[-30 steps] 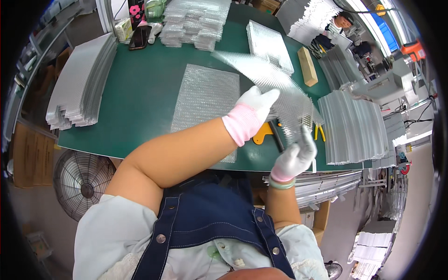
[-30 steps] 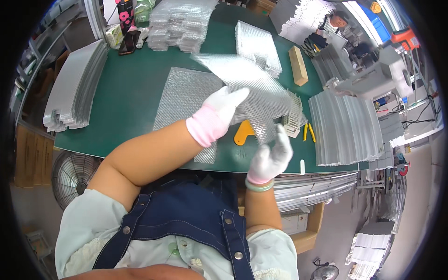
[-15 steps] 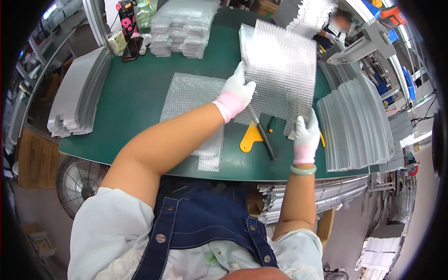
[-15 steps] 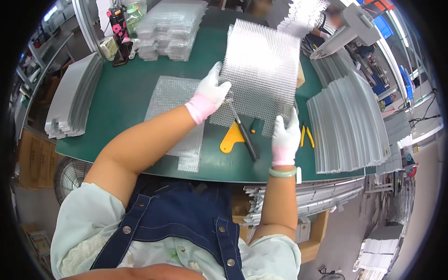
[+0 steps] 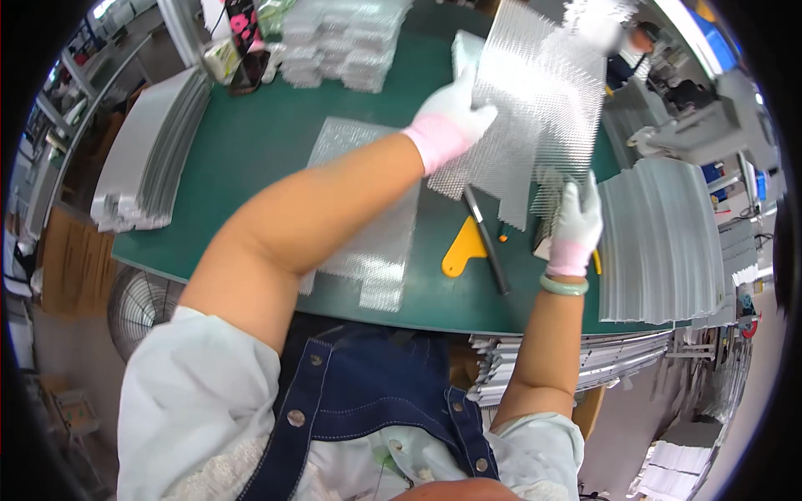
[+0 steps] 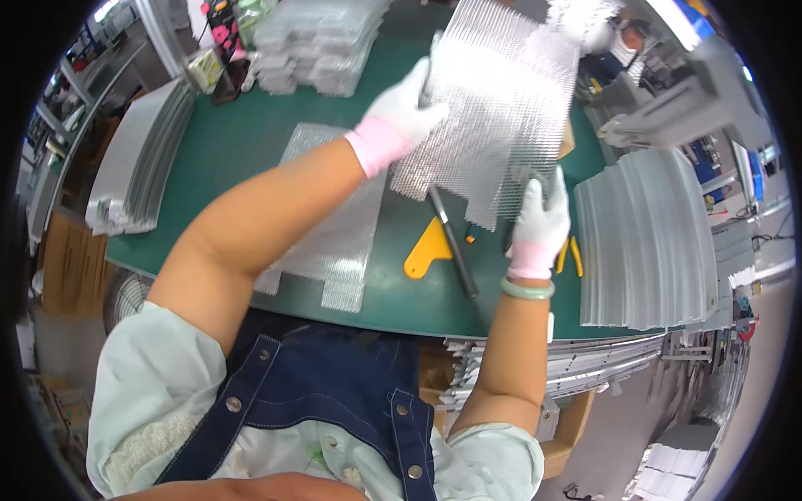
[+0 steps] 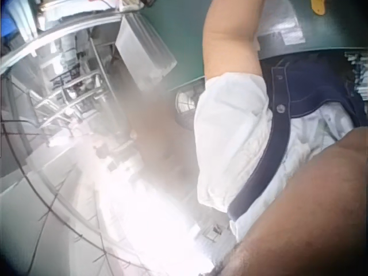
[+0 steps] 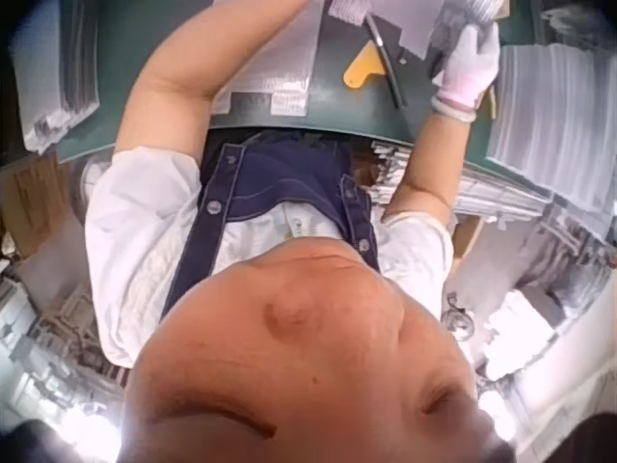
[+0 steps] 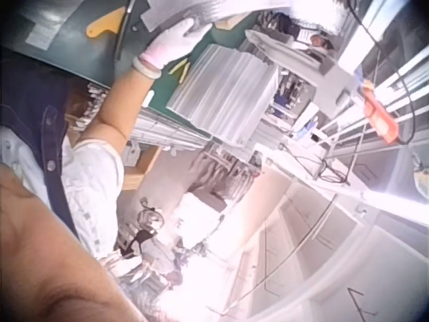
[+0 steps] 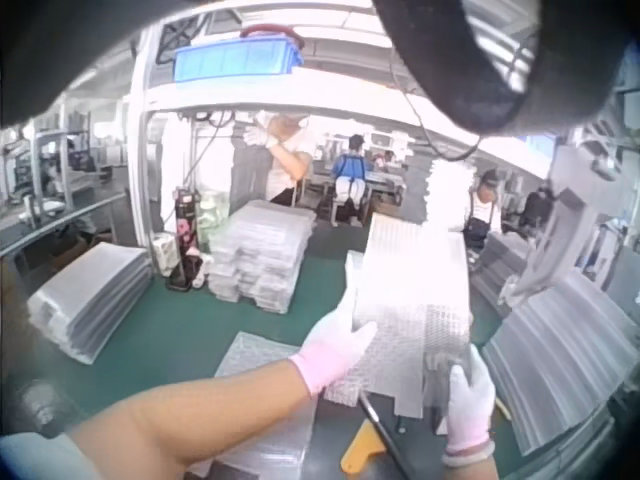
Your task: The person assembles air filters by placing a plastic component onto a mesh sheet, then inserting white plastic frame pieces into the mesh edges. They use a handheld tool to secure the frame and a hammer to tap the assembly flat before stacking the finished unit.
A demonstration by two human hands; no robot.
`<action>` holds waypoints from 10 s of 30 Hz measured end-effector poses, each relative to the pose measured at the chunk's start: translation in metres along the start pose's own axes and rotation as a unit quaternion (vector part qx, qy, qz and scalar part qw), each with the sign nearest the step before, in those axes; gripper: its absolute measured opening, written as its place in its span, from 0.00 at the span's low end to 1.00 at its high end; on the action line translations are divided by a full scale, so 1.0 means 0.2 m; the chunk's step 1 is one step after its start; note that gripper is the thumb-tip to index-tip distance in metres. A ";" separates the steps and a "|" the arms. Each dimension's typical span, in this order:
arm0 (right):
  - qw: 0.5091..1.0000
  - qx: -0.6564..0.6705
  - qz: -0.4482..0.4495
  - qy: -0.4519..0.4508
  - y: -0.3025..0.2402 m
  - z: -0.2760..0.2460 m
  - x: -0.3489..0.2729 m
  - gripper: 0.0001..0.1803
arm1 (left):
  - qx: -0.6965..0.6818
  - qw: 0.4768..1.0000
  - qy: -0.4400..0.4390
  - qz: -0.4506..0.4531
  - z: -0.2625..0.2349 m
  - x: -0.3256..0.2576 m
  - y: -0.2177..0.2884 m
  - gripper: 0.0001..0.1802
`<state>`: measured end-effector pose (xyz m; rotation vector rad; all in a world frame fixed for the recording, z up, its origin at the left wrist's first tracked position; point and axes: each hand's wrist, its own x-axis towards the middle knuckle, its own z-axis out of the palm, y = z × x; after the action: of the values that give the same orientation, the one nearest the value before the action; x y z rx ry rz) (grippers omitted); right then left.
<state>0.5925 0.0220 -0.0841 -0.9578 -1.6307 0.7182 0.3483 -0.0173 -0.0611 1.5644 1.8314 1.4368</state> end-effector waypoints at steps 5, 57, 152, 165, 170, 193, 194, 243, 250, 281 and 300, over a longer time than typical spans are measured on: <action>0.980 0.137 0.106 -0.097 -0.36 0.02 -0.48 0.29 | 0.033 0.997 0.047 0.043 -0.45 -0.47 0.12 0.47; 0.852 -0.430 0.088 -0.285 -0.27 0.51 -0.97 0.38 | 0.423 0.867 -0.021 -0.261 -0.59 -1.13 -0.42 0.40; 0.732 0.272 0.501 -0.373 -0.19 0.45 -1.59 0.10 | -0.637 0.707 -0.001 -0.306 -0.40 -1.97 -0.50 0.17; 0.709 0.320 0.551 -0.302 -0.21 0.47 -1.58 0.14 | -0.590 0.715 0.019 -0.375 -0.42 -1.93 -0.50 0.14; 0.705 0.325 0.546 -0.314 -0.24 0.46 -1.56 0.15 | -0.594 0.724 -0.006 -0.351 -0.40 -1.94 -0.55 0.18; 0.718 0.303 0.545 -0.310 -0.21 0.47 -1.57 0.15 | -0.505 0.753 -0.019 -0.422 -0.44 -1.94 -0.44 0.16; 0.719 0.302 0.540 -0.316 -0.20 0.46 -1.57 0.16 | -0.458 0.773 -0.030 -0.439 -0.44 -1.93 -0.43 0.17; 0.771 0.308 0.493 -0.258 -0.22 0.44 -1.59 0.21 | 0.414 0.871 -0.187 0.187 -0.44 -1.31 -0.55 0.33; 0.802 0.245 0.513 -0.185 -0.27 0.47 -1.60 0.22 | 0.420 0.876 -0.180 0.154 -0.40 -1.36 -0.51 0.33; 0.665 0.432 0.553 -0.257 -0.13 0.39 -1.53 0.14 | 0.373 0.893 -0.251 0.021 -0.36 -1.24 -0.22 0.45; 0.682 0.425 0.555 -0.213 -0.27 0.35 -1.56 0.13 | 0.387 0.876 -0.239 0.159 -0.36 -1.34 -0.34 0.36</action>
<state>0.5489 -0.2741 -0.2080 -1.0045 -0.6318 2.4232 0.3471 -0.2782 -0.1787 2.4071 1.9768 0.2771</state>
